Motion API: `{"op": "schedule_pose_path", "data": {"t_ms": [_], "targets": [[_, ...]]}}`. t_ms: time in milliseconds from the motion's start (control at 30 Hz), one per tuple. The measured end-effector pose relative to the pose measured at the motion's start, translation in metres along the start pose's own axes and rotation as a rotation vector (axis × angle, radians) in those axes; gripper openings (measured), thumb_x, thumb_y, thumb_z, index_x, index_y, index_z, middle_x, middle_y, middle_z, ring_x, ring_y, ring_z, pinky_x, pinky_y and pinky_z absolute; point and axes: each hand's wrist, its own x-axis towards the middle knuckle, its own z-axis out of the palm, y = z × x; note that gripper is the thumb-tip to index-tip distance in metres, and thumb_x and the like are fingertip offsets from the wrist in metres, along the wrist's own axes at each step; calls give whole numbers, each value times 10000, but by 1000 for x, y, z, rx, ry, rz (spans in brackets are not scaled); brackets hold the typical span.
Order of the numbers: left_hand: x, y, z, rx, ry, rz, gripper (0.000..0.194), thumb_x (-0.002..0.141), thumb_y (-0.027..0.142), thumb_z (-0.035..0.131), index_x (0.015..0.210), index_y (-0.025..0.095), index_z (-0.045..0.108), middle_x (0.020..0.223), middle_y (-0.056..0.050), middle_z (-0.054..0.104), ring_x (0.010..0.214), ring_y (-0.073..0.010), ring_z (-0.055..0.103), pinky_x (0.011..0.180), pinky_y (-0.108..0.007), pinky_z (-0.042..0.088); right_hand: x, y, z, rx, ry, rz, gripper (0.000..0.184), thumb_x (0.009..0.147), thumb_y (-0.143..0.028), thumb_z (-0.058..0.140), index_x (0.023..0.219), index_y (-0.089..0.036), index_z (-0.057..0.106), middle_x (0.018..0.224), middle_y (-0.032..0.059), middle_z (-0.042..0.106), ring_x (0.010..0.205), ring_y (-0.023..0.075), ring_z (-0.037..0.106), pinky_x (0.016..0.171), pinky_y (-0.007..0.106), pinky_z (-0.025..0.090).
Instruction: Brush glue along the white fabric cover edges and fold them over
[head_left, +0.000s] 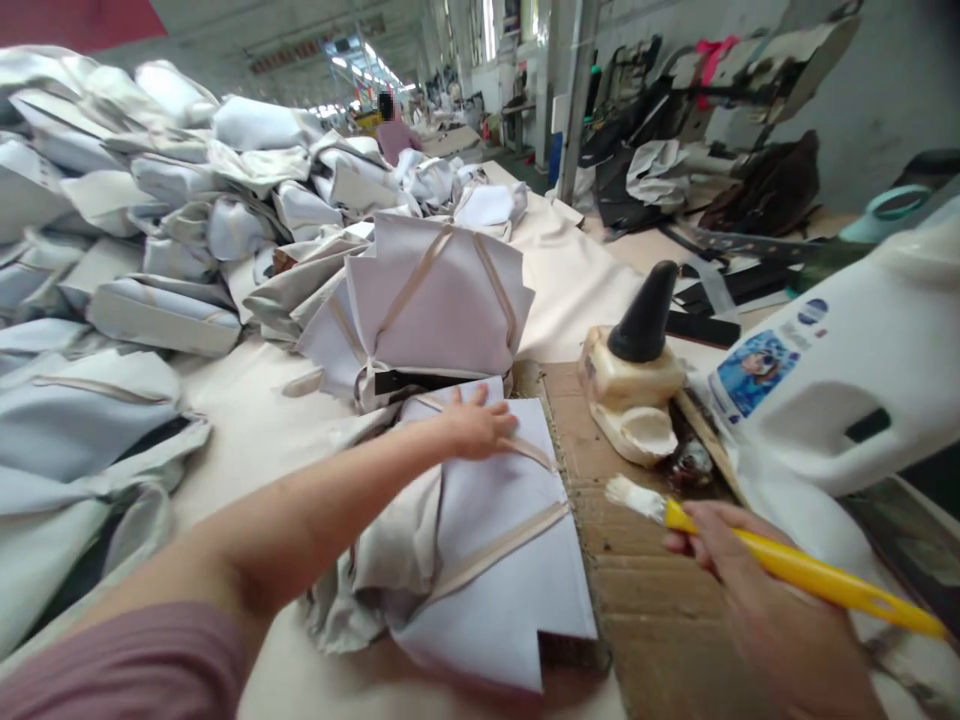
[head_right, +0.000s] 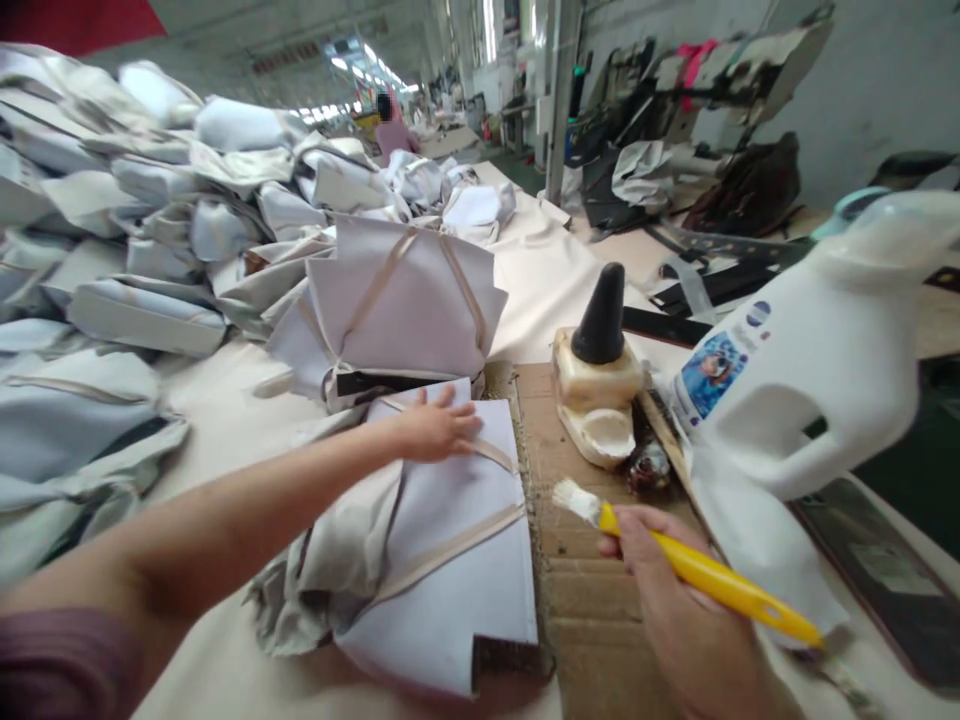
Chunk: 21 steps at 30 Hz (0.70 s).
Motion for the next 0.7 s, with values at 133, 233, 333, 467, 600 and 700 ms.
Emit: {"op": "schedule_pose_path", "data": {"t_ms": [133,233,333,467,600,700], "targets": [[5,11,52,129,200,49,509,848,549,463,1317,354,435,1481,-51,290,1383,-380,53,953,-751,-22,54,-6,69,-157,-170,-112,359,775,-524,516,760,-175,597,602,25,622,604,181,599,649,302,468],[10,7,64,128,273,80,460,857,538,454,1267,331,484,1456,-69,326,1382,-374,81,949,-760,-13,99,4,116,-247,-303,-159,318,776,-468,478,682,-183,585,558,33,612,593,187,594,625,297,446],[12,2,65,92,305,107,429,843,528,489,1227,336,510,1436,-65,355,1380,-366,104,951,-760,-23,133,8,150,-273,-300,-184,279,775,-428,451,689,-190,567,560,30,610,595,178,593,635,284,441],[12,-2,67,70,341,126,412,826,520,525,1185,320,538,1412,-76,384,1376,-363,129,956,-758,-18,130,6,154,-307,-322,-187,232,765,-378,449,649,-198,542,529,13,589,561,164,580,635,273,438],[13,-6,71,43,371,142,482,812,535,534,1203,253,513,1393,-85,404,1378,-339,128,993,-735,-18,99,3,124,-367,-392,-127,239,732,-344,488,535,-211,512,421,-15,528,447,155,531,534,268,413],[14,-7,71,37,362,143,477,808,536,538,1176,232,527,1367,-89,420,1378,-345,114,997,-737,-14,104,1,124,-362,-382,-93,235,729,-343,495,533,-215,514,409,-19,519,436,156,524,511,264,406]]}}
